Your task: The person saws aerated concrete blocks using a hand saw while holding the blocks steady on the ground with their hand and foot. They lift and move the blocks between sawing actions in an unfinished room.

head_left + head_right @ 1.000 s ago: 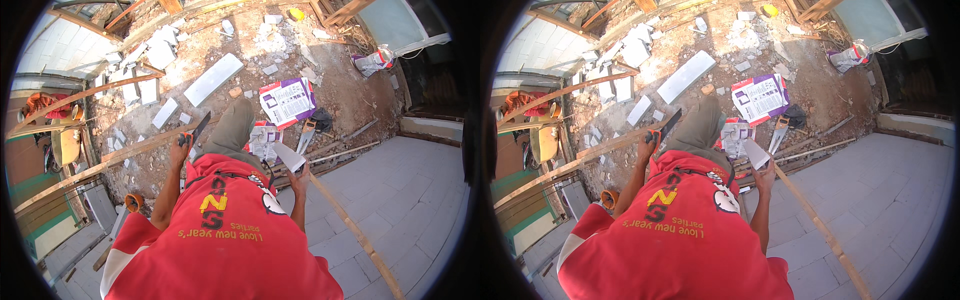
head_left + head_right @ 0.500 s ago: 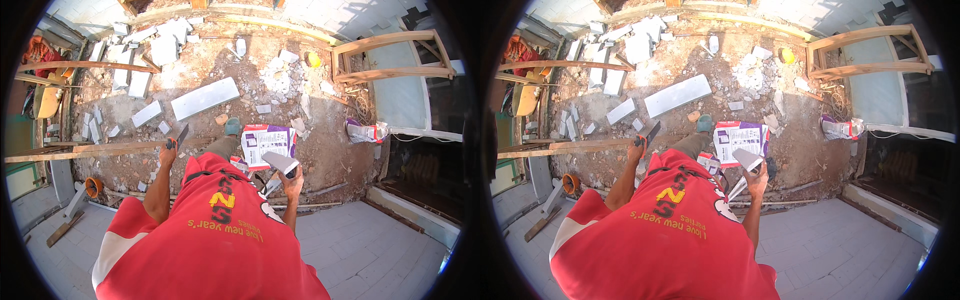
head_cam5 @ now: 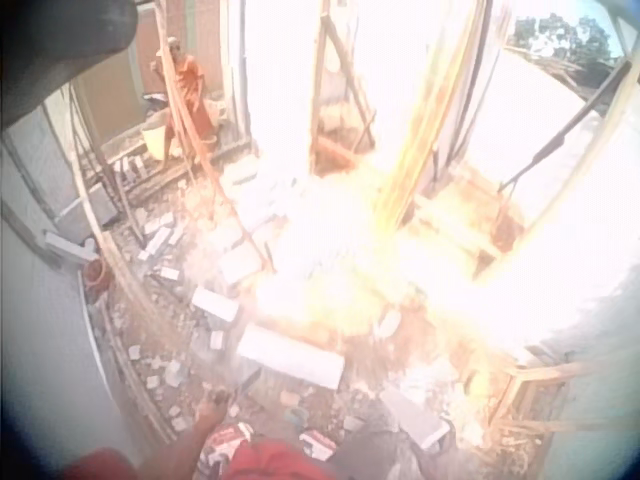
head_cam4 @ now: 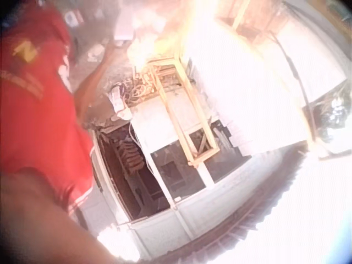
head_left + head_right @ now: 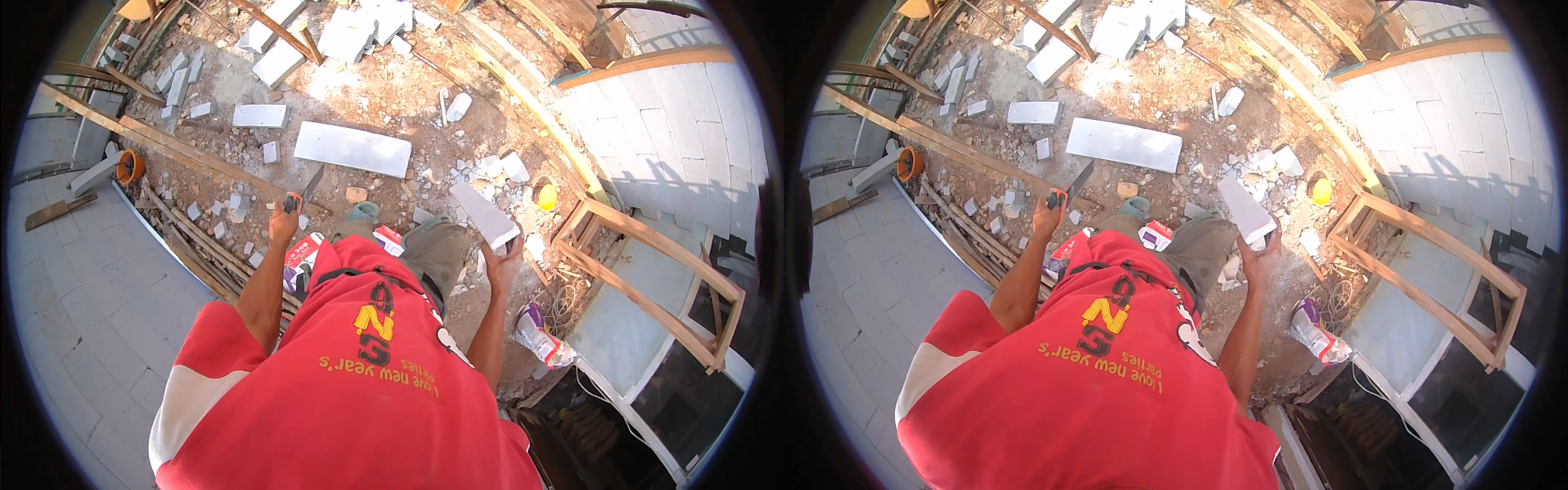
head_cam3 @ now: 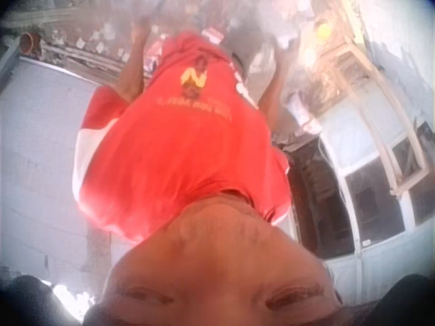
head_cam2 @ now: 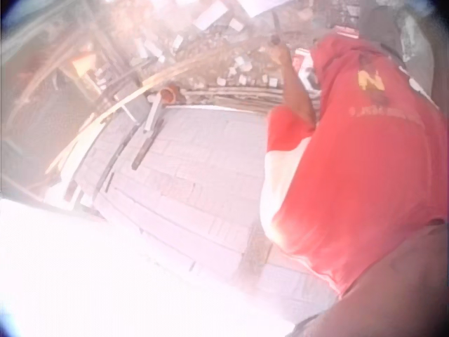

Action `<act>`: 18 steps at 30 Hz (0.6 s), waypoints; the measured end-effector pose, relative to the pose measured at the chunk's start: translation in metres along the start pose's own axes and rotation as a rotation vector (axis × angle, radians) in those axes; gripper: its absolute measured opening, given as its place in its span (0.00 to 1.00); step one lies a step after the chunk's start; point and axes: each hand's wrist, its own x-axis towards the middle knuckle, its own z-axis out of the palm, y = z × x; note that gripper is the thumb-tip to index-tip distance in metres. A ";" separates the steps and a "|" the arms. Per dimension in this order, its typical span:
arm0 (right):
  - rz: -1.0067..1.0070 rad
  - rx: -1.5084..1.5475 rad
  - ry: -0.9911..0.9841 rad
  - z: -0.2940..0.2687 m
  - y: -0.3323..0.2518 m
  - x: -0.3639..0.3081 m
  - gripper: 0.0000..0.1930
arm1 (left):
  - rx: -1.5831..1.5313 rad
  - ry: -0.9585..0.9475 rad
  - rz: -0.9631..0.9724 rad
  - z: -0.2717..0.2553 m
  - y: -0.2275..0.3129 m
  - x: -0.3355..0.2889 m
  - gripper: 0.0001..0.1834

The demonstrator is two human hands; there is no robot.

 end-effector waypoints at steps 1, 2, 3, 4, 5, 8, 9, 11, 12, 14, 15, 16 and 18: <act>-0.035 0.047 -0.035 -0.002 0.003 0.023 0.38 | -0.017 0.069 -0.016 0.014 -0.011 -0.008 0.33; -0.049 0.052 -0.113 -0.007 0.003 0.045 0.39 | -0.032 0.133 -0.026 0.032 -0.015 -0.016 0.32; -0.064 0.032 -0.156 -0.012 0.010 0.069 0.39 | -0.093 0.135 -0.075 0.043 0.002 -0.027 0.31; -0.079 0.012 -0.200 -0.014 0.018 0.092 0.40 | -0.154 0.138 -0.125 0.051 0.018 -0.039 0.30; -0.099 -0.005 -0.249 -0.015 0.025 0.117 0.40 | -0.216 0.149 -0.178 0.058 0.037 -0.051 0.29; -0.268 -0.051 -0.448 0.000 0.035 0.190 0.38 | -0.367 0.284 -0.311 0.092 0.056 -0.102 0.26; -0.289 -0.081 -0.511 0.006 0.035 0.205 0.37 | -0.410 0.335 -0.309 0.099 0.061 -0.123 0.26; -0.224 -0.062 -0.715 0.033 0.028 0.234 0.38 | -0.672 0.510 -0.256 0.130 0.064 -0.183 0.22; -0.178 -0.081 -0.771 0.039 0.030 0.254 0.39 | -0.803 0.494 -0.332 0.132 0.093 -0.192 0.21; -0.450 -0.166 -0.704 0.070 0.036 0.284 0.41 | -0.968 0.468 -0.458 0.129 0.134 -0.207 0.20; -0.591 -0.200 -0.690 0.089 0.036 0.293 0.41 | -1.004 0.472 -0.524 0.136 0.136 -0.221 0.20; -0.584 -0.179 -0.761 0.105 0.036 0.301 0.42 | -1.028 0.491 -0.561 0.145 0.140 -0.233 0.20; -0.571 -0.125 -0.874 0.142 0.025 0.313 0.43 | -1.068 0.543 -0.588 0.159 0.154 -0.245 0.20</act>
